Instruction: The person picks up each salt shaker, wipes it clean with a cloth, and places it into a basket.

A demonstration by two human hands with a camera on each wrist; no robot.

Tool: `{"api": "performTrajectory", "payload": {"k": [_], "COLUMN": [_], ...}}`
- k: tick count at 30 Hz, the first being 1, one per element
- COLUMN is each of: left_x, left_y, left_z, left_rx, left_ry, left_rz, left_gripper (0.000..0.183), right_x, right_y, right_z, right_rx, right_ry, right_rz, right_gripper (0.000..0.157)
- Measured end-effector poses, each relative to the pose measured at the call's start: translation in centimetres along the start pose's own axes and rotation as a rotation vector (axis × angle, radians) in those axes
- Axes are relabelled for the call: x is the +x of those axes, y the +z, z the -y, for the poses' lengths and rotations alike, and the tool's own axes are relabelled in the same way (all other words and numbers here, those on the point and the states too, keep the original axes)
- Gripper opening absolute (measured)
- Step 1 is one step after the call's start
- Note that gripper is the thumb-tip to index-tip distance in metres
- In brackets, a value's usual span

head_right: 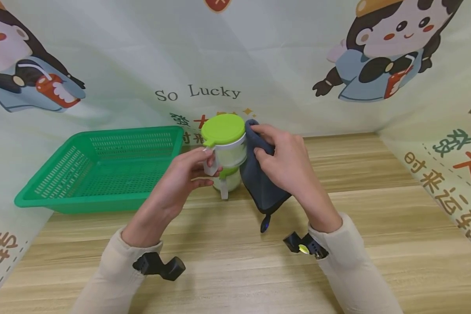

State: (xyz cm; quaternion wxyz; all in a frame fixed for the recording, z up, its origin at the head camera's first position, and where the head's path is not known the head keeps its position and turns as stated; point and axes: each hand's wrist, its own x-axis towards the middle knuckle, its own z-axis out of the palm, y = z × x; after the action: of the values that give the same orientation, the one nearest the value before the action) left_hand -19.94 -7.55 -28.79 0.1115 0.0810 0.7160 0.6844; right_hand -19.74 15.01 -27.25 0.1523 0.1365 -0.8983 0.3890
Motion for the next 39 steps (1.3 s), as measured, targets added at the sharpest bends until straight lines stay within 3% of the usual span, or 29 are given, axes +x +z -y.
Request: {"api": "performTrajectory", "payload": {"k": [39], "left_x": [-0.44], "left_y": [0.21], "left_z": [-0.43], "left_rx": [0.087], "left_ry": [0.016], "left_rz": [0.033], "left_gripper": [0.031], "right_x": [0.11], "right_y": [-0.78], "right_z": [-0.47], "right_rx": [0.034], "right_ry": [-0.002], "right_rz": [-0.059], "right_gripper": [0.043]}}
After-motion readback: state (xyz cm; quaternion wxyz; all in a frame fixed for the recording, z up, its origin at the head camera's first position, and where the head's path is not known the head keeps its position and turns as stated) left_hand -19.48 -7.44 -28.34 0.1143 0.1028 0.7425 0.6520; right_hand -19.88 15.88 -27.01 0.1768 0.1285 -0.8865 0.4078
